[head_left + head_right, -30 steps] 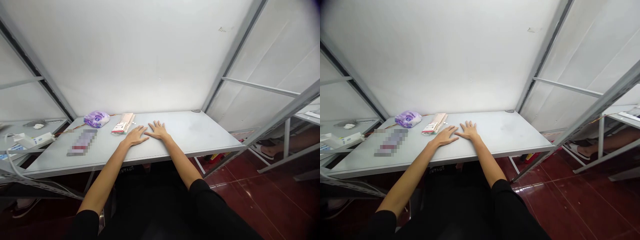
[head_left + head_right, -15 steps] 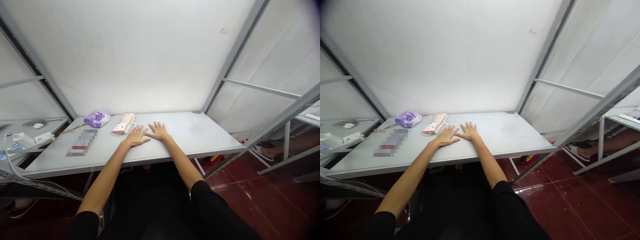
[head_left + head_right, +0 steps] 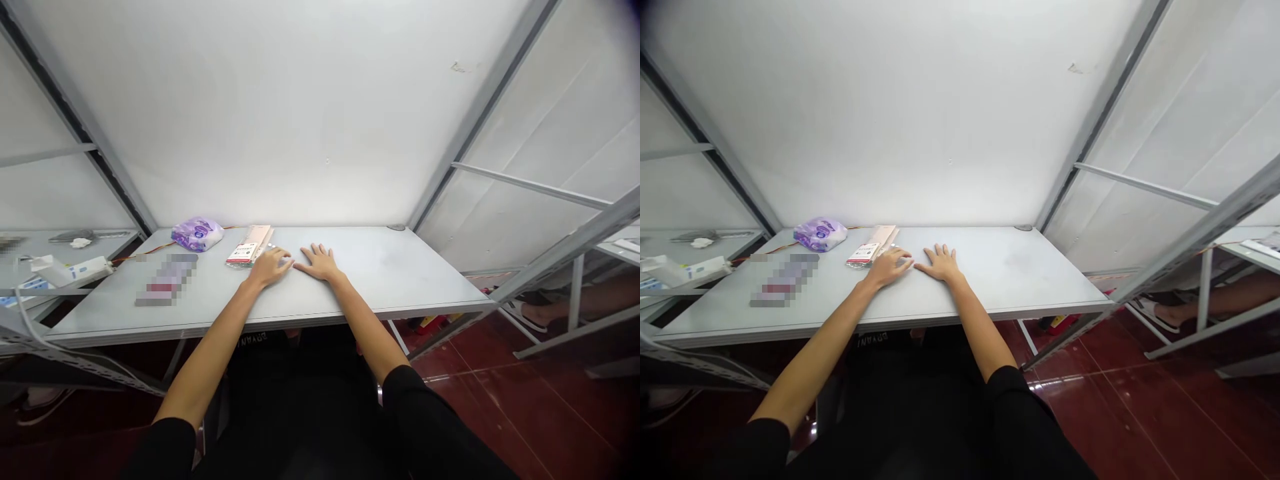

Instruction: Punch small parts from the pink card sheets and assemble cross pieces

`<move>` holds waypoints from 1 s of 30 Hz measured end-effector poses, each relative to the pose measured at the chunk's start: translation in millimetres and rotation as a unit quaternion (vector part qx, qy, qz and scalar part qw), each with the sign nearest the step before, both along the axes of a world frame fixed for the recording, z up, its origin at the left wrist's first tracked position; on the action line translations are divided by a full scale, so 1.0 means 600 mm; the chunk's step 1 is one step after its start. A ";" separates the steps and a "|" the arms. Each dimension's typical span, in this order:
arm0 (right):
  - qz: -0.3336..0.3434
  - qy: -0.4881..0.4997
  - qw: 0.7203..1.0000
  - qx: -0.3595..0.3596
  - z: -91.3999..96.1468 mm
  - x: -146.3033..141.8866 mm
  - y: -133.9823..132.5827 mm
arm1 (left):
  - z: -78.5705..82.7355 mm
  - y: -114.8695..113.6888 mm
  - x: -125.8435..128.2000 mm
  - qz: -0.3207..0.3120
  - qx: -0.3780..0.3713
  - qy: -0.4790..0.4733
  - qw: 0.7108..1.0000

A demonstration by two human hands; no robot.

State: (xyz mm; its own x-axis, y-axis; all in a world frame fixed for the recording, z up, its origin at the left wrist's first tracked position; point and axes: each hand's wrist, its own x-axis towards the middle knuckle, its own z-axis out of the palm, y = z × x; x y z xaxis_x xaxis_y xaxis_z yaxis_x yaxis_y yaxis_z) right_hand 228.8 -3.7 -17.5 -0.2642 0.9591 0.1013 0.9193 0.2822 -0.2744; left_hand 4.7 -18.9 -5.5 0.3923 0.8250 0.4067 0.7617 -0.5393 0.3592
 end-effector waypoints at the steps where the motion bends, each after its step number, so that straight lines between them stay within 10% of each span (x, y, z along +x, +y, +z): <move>1: -0.001 0.008 1.000 0.010 0.000 0.000 0.000 | 0.005 0.003 -0.010 0.050 0.035 -0.034 0.998; 6: -0.010 0.062 0.996 0.063 -0.003 0.001 0.003 | -0.002 0.023 -0.078 0.345 0.058 -0.089 0.933; 14: 0.022 0.179 0.972 0.148 -0.006 -0.003 0.014 | 0.003 0.024 -0.090 0.367 0.018 -0.092 0.925; 30: -0.033 0.482 0.876 0.020 -0.002 -0.018 0.022 | 0.005 -0.005 0.005 0.027 0.049 -0.026 0.998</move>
State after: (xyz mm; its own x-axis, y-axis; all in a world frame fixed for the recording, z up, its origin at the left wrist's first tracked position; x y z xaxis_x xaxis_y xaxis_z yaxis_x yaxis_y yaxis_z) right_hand 217.8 9.3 -18.9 0.0170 0.9598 0.2803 0.2813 0.2645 -0.9225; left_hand 7.6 -21.6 -2.5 0.3241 0.8000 0.5049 0.7728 -0.5318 0.3465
